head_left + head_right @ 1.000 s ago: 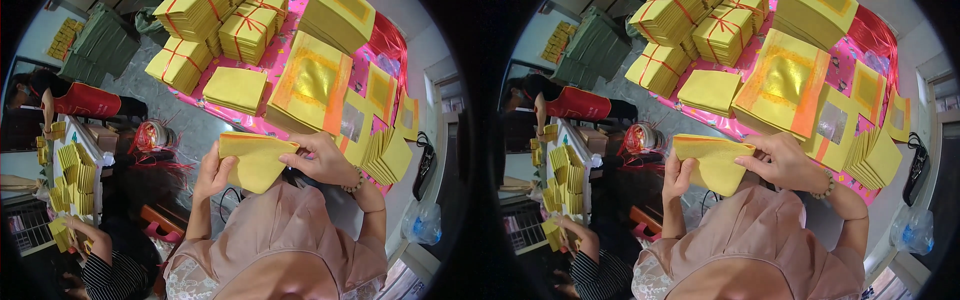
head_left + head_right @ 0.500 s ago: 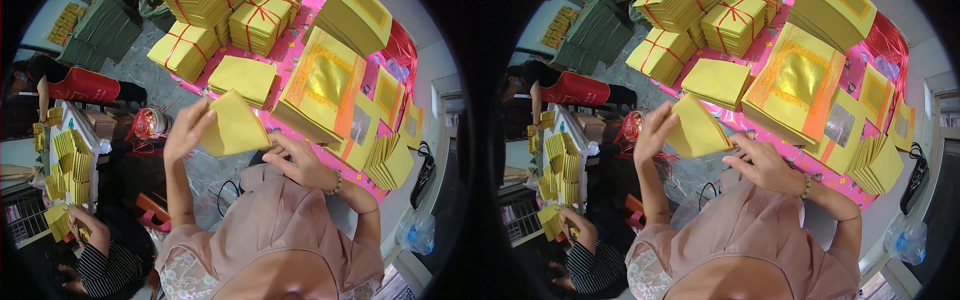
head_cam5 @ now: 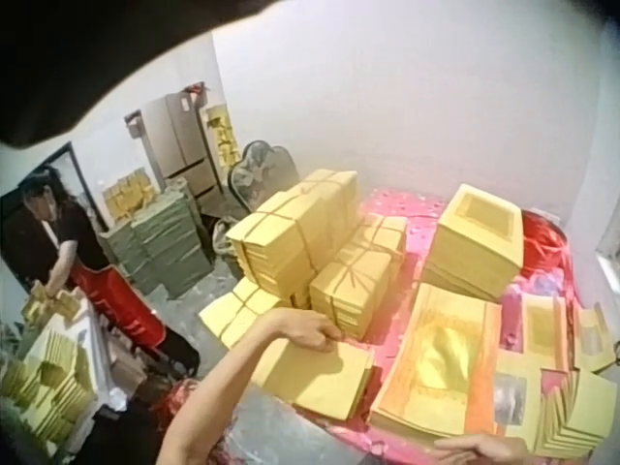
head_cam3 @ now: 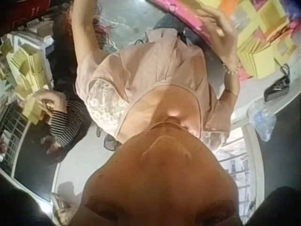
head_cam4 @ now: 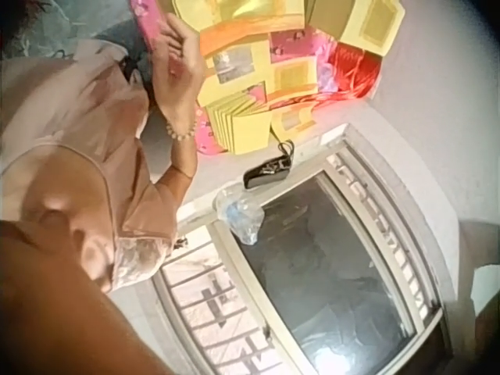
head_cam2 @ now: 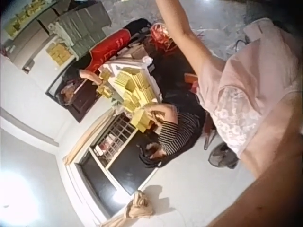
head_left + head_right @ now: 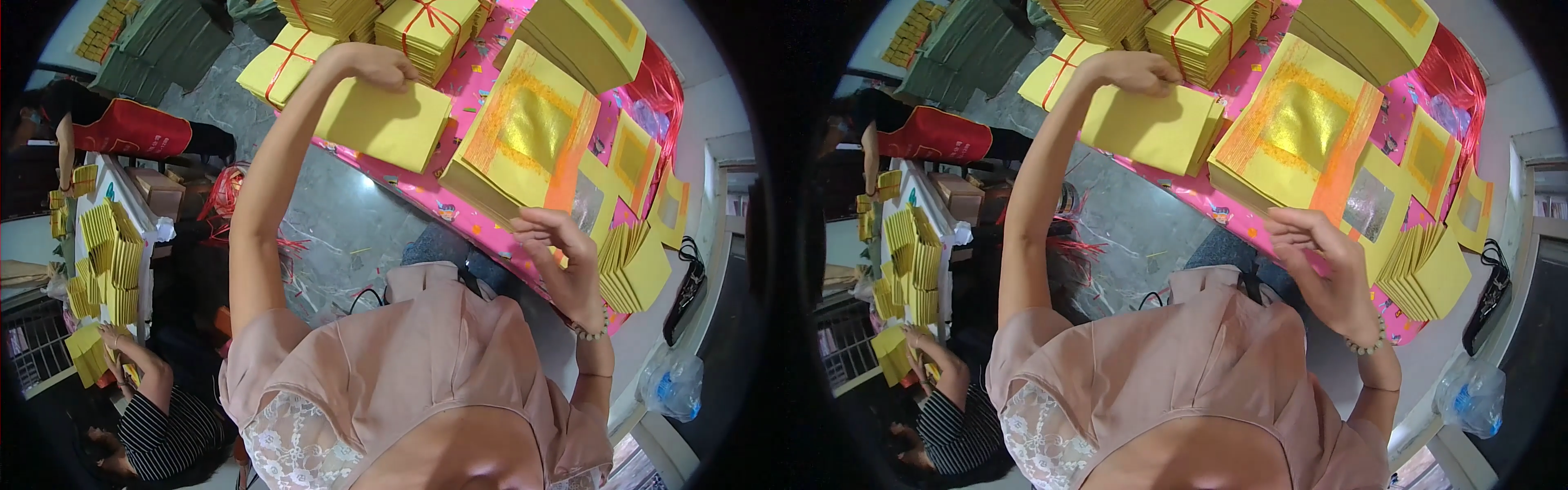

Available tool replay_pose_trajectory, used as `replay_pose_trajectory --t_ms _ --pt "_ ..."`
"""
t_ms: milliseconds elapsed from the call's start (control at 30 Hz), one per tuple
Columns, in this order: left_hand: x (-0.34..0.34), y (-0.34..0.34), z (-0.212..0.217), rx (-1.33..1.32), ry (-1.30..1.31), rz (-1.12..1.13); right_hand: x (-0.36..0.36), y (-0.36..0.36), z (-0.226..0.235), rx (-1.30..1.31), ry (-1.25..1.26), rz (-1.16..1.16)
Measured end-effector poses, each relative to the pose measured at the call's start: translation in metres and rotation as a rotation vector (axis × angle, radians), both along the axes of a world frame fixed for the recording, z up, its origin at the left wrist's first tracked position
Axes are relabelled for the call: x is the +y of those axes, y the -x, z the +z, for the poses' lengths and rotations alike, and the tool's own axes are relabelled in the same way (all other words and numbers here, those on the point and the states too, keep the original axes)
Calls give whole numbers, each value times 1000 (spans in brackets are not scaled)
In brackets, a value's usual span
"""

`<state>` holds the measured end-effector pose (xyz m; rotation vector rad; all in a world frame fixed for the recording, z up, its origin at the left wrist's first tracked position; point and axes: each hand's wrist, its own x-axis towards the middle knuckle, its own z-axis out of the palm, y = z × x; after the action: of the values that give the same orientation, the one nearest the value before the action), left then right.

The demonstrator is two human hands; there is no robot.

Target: Sorting and stacking sheets of gold-leaf joss paper at a workbench.

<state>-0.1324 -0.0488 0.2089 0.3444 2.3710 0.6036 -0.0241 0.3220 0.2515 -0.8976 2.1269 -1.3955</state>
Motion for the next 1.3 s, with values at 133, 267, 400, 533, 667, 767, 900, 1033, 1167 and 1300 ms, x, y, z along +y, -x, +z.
replay_pose_trajectory --t_ms 133,267,400,533,667,767,900,1033,1167,1300 --pt "-5 20 -41 -113 -82 64 10 -1 4 -38 37 -113" --pt "-8 26 -73 -137 -64 21 16 0 4 -67 28 -177" --pt "-10 27 -84 -200 -67 93 18 2 1 -34 -5 -201" --pt "-14 32 -90 -227 -69 118 16 4 0 78 -47 -219" --pt "-15 35 -103 -235 -119 102 15 8 -2 340 -119 -249" --pt "-12 34 -106 -227 -100 111 16 9 -6 449 -141 -291" --pt "-10 31 -103 -218 -120 152 19 10 -11 494 -167 -302" --pt "-6 28 -103 -90 -69 86 20 8 -14 503 -186 -313" --pt "8 13 -94 68 70 41 21 13 -18 619 -187 -261" --pt "21 -12 -94 400 346 102 22 15 -21 679 -209 -227"
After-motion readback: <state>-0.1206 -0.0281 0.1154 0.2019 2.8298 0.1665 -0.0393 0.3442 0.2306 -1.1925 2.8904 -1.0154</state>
